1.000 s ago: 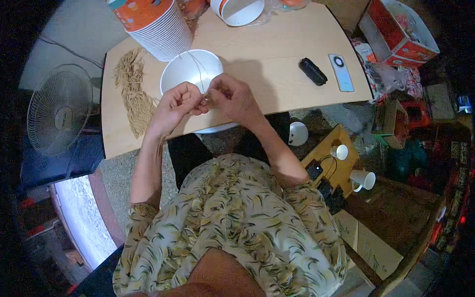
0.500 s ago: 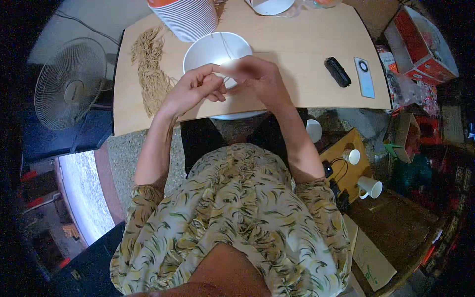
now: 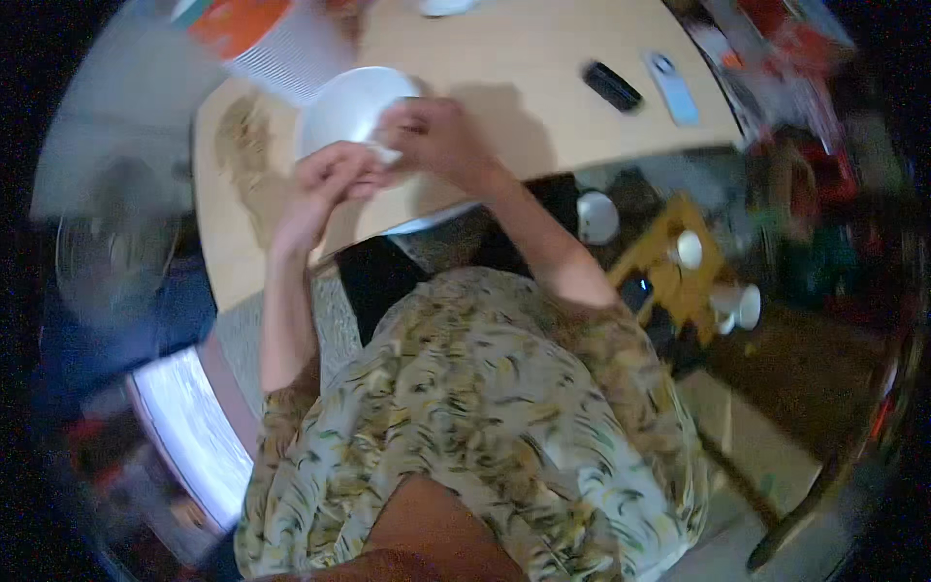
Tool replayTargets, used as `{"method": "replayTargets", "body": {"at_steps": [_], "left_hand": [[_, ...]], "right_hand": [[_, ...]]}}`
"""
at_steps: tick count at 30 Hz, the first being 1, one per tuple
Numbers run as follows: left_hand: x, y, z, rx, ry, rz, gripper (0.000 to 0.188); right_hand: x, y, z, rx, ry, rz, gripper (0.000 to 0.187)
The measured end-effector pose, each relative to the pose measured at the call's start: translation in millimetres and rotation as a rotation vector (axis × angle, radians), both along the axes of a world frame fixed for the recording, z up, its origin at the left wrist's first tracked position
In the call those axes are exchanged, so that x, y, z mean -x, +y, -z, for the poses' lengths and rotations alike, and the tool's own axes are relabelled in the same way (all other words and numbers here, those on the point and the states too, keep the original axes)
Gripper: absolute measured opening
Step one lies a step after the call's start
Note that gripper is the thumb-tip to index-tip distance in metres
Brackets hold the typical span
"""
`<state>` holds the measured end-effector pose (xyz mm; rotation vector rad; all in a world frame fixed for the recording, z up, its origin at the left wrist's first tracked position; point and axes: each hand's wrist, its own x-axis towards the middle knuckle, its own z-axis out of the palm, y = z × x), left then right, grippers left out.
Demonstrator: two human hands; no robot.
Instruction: Threading thin string through pre-punched holes in paper cups to prepare them for use or further assembly.
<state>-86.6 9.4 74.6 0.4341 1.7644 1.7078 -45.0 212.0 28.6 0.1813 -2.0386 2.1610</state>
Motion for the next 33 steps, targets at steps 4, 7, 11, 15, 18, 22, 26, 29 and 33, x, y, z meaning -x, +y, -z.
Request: {"method": "replayTargets", "body": {"at_steps": [4, 7, 11, 15, 18, 22, 26, 29, 33], "left_hand": [[-3.2, -10.6, 3.9, 0.100, 0.065, -0.132, 0.023], [3.5, -11.2, 20.3, 0.095, 0.100, -0.129, 0.022], [1.2, -1.4, 22.0, 0.104, 0.123, 0.002, 0.020], [-1.5, -3.0, 21.4, 0.082, 0.073, -0.007, 0.020], [-2.3, -3.3, 23.3, 0.084, 0.113, -0.012, 0.020], [4.4, -7.4, 23.3, 0.068, 0.137, 0.028, 0.019], [-1.5, -19.8, 12.9, 0.228, 0.186, -0.083, 0.021], [-9.1, -7.0, -1.0, 0.307, 0.284, -0.062, 0.023], [-3.1, -8.7, 2.4, 0.148, 0.151, 0.068, 0.022]], "right_hand": [[2.5, -13.4, 5.1, -0.100, 0.196, 0.009, 0.015], [-11.7, -14.4, 4.8, -0.093, 0.247, 0.169, 0.013], [-26.3, -15.9, 15.2, -0.137, 0.206, 0.299, 0.013], [-40.3, -10.3, 5.0, 0.006, 0.179, 0.310, 0.013], [-36.8, -6.2, 9.4, -0.095, 0.232, 0.323, 0.013], [-31.8, 3.4, 6.4, -0.196, 0.273, 0.319, 0.011], [-28.5, 6.3, -7.9, -0.403, 0.261, 0.154, 0.011], [-21.6, 16.5, -7.3, -0.524, 0.320, 0.059, 0.013], [-18.8, 18.0, -15.1, -0.415, 0.135, -0.052, 0.008]]}}
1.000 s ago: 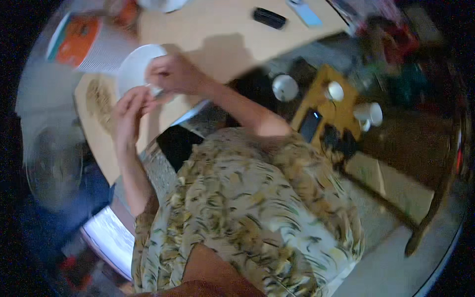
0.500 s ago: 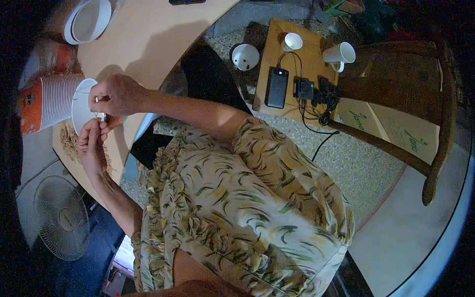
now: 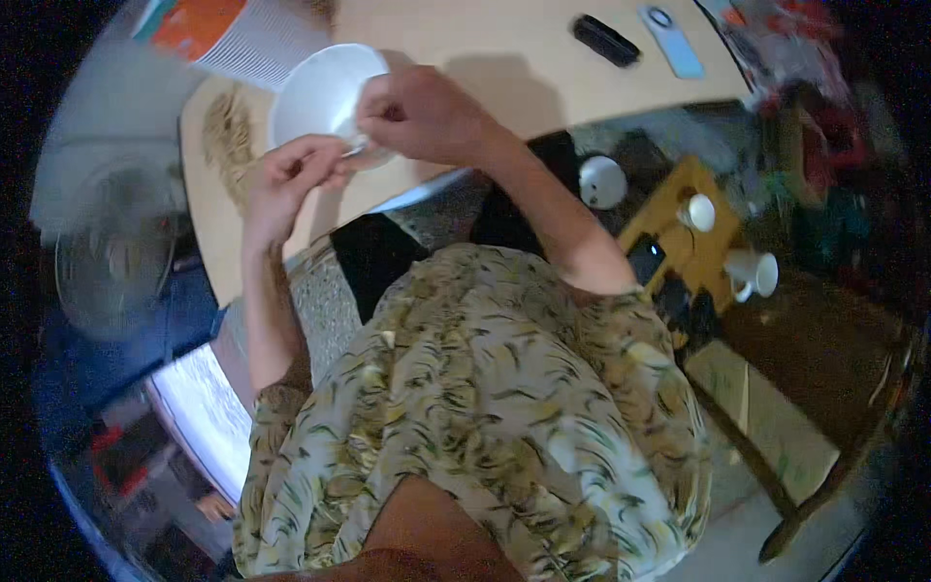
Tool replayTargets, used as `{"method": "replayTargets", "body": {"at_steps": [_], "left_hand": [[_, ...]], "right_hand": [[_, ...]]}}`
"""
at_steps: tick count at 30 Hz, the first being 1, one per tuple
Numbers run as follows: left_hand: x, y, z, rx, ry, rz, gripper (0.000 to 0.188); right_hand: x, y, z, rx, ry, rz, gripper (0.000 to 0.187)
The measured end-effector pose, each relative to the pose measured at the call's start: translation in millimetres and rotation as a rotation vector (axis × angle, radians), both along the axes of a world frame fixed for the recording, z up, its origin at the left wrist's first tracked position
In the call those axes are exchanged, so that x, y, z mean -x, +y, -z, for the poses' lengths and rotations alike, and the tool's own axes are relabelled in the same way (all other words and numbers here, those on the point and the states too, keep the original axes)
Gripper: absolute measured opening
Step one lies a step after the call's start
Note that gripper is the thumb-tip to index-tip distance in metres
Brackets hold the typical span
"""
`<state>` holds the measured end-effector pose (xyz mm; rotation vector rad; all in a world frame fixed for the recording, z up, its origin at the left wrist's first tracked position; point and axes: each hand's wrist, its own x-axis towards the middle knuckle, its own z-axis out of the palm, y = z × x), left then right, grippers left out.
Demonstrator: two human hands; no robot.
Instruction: Threading thin string through pre-punched holes in paper cups to prepare them for use or further assembly.
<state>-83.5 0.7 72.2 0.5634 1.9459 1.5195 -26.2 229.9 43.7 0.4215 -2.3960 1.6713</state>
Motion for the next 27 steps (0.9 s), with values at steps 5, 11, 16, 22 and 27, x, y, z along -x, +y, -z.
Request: {"method": "replayTargets", "body": {"at_steps": [5, 11, 16, 22, 27], "left_hand": [[-4.3, -11.3, -7.6, -0.044, -0.013, -0.022, 0.021], [-4.1, -13.2, -0.3, -0.123, 0.022, -0.043, 0.019], [-5.3, -8.5, 0.2, -0.169, 0.501, -0.131, 0.014], [-15.4, -6.6, 3.2, -0.091, 0.736, -0.261, 0.012], [-23.8, -6.8, 5.4, -0.077, 0.580, -0.355, 0.014]], "right_hand": [[4.7, -16.1, -18.2, 0.236, -0.182, -0.082, 0.011], [15.1, -27.9, -26.0, 0.378, -0.336, -0.030, 0.015], [21.4, -35.9, -19.7, 0.593, -0.528, -0.008, 0.019], [20.8, -44.9, -19.6, 0.630, -0.555, 0.002, 0.019], [12.5, -55.0, -28.1, 0.661, -0.551, 0.044, 0.017]]}}
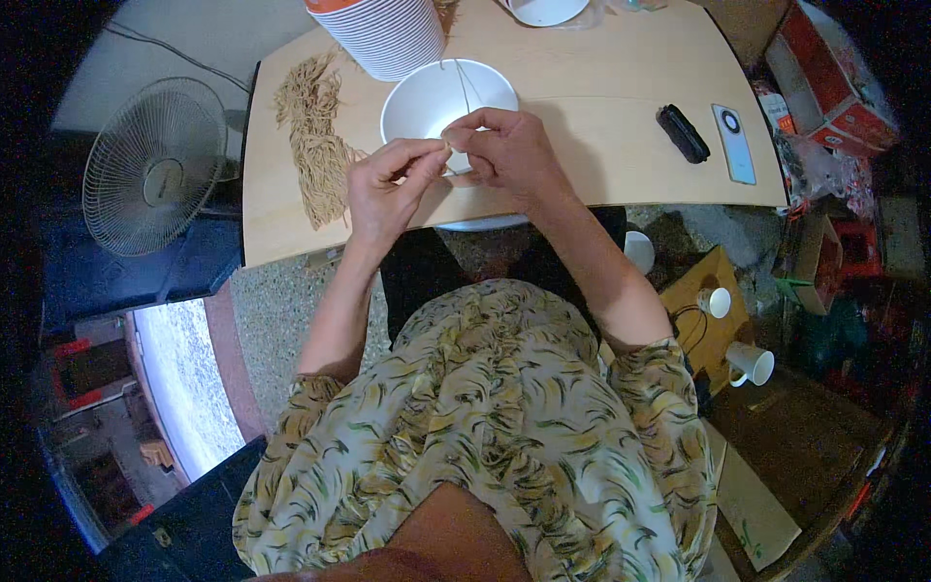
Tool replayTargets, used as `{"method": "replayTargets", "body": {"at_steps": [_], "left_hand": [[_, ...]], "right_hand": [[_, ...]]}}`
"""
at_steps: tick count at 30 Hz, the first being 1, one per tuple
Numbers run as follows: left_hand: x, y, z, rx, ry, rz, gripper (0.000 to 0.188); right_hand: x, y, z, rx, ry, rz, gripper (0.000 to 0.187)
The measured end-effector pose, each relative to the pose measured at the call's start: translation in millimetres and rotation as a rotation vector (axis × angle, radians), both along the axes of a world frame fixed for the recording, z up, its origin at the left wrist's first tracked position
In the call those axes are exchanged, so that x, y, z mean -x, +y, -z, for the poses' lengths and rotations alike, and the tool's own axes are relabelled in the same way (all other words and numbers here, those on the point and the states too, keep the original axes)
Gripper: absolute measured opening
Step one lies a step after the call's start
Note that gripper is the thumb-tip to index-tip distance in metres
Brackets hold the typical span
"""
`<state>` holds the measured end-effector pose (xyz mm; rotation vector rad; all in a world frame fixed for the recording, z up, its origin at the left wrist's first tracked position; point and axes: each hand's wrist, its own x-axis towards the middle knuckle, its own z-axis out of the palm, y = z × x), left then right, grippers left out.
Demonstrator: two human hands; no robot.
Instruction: Threading thin string through pre-punched holes in paper cups to prepare them for use or further assembly.
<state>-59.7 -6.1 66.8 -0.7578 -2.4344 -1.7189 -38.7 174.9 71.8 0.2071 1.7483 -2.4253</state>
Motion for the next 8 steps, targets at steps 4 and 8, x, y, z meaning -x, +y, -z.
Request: {"method": "replayTargets", "body": {"at_steps": [4, 8], "left_hand": [[-2.4, 3.1, 3.0, -0.136, -0.043, -0.064, 0.017], [-1.3, 2.4, -1.8, -0.117, 0.113, -0.030, 0.021]], "right_hand": [[0.1, -2.5, -1.6, -0.006, -0.036, 0.004, 0.018], [2.8, -3.4, 2.6, 0.027, -0.091, 0.003, 0.018]]}}
